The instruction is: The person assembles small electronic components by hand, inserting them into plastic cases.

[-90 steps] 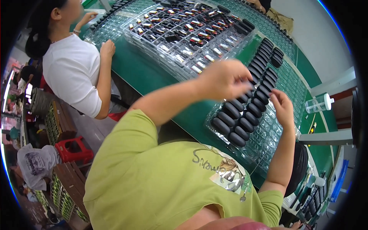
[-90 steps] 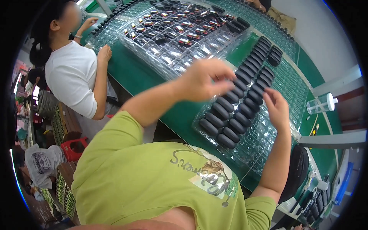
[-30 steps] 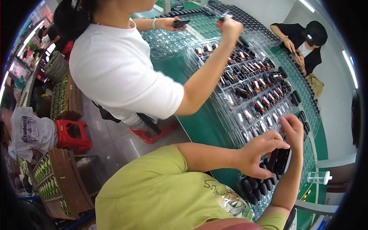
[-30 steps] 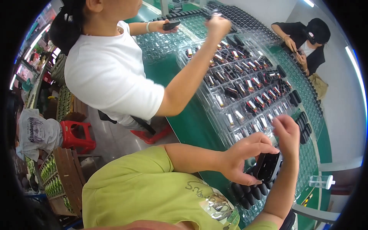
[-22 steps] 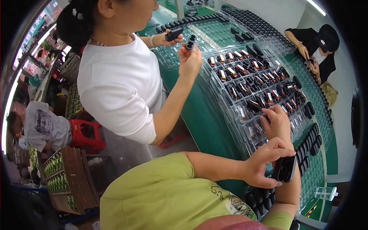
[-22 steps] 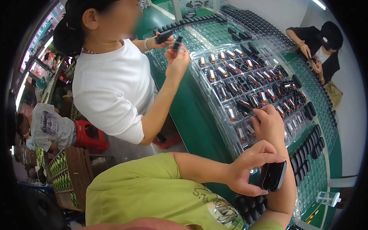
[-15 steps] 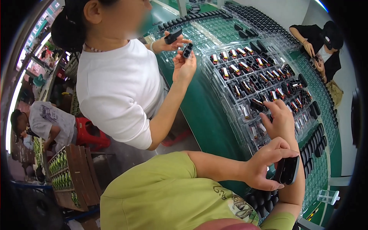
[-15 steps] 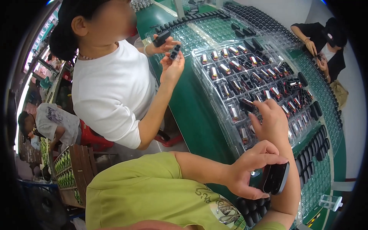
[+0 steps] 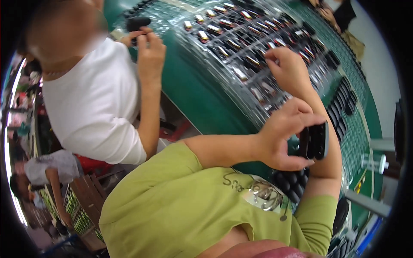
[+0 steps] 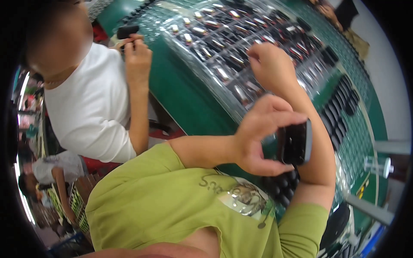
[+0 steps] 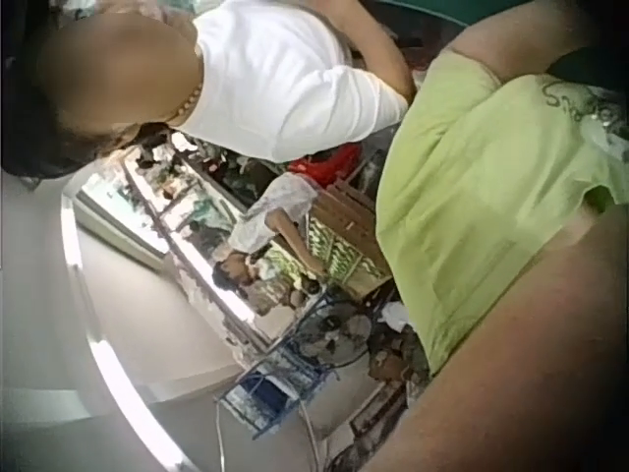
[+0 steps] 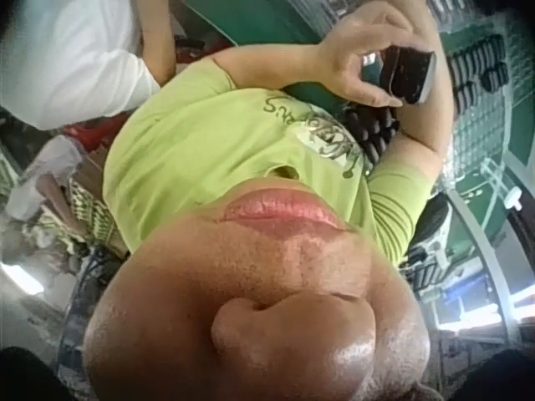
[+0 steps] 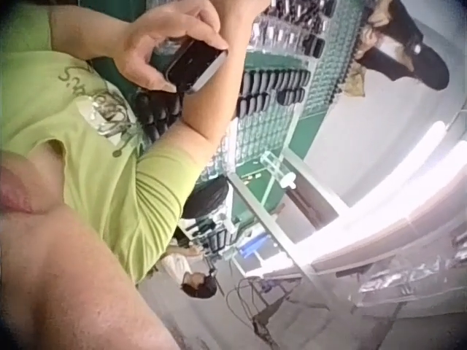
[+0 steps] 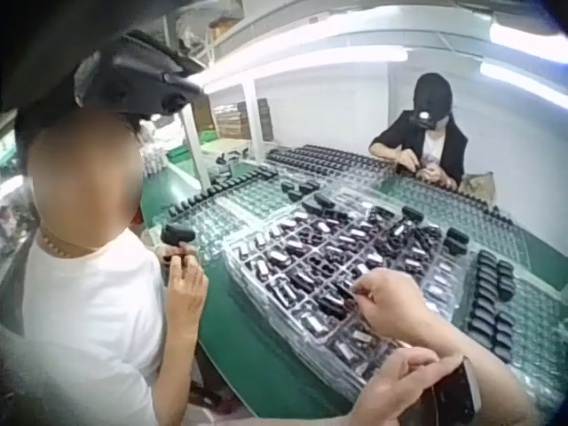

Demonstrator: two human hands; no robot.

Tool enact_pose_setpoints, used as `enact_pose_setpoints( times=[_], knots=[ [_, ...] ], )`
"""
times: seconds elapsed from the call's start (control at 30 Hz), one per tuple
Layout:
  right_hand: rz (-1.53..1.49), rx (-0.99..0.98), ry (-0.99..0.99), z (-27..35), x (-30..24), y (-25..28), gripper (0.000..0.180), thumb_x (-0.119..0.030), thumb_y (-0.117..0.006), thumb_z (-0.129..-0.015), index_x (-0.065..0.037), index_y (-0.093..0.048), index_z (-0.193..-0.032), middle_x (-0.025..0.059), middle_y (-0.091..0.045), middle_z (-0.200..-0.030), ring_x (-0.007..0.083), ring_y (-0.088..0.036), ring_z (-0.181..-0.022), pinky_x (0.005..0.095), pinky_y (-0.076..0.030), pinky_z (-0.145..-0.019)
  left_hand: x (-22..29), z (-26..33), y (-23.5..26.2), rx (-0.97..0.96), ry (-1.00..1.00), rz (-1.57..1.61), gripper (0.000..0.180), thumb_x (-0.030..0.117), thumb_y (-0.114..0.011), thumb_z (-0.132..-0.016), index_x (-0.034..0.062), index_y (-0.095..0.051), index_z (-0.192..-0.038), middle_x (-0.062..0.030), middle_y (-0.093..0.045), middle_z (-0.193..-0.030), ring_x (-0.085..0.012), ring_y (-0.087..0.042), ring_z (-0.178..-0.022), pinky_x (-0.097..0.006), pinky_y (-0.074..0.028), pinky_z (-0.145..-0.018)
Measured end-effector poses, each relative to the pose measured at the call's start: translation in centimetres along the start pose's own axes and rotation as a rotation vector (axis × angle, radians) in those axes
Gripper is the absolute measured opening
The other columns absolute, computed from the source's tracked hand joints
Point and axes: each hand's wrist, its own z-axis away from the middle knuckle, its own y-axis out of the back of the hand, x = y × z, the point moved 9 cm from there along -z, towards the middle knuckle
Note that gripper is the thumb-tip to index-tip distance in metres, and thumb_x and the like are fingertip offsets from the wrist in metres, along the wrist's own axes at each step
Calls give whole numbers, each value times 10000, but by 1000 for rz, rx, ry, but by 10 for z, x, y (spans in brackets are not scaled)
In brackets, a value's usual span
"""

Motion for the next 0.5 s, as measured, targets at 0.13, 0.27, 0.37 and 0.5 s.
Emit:
enact_pose_setpoints(
  times=[0.13,0.27,0.37,0.5],
  knots=[
    [-12,-56,-33,-4,-3,0,174,-111,-694,-847,-31,-731,-997,119,-721,-902,244,-698,-806,339,-547,-744,-4,1,-5,-4,-8,59,791,216,-868,-625,23,-584,-1337,-116,-497,-1154,-212,-541,-961,-314,-487,-791],
    [130,-195,54,-14,-24,-20,174,-180,-704,-807,-35,-730,-900,120,-709,-860,288,-692,-808,392,-546,-728,-1,2,-4,54,-67,63,757,222,-851,-624,74,-586,-1318,-126,-510,-1125,-208,-557,-876,-307,-512,-672],
    [320,-320,12,-24,-28,-37,166,-190,-668,-723,-69,-730,-818,139,-704,-834,350,-679,-805,454,-537,-715,5,3,1,51,-94,2,793,215,-874,-612,9,-589,-1324,-114,-511,-1149,-199,-552,-959,-279,-501,-744],
    [381,-271,63,-32,-36,-33,158,-186,-682,-677,-72,-741,-768,170,-701,-783,368,-681,-768,460,-543,-708,18,3,16,134,-166,-58,778,213,-877,-612,-8,-595,-1303,-127,-525,-1149,-204,-552,-964,-276,-488,-756]
  ],
)
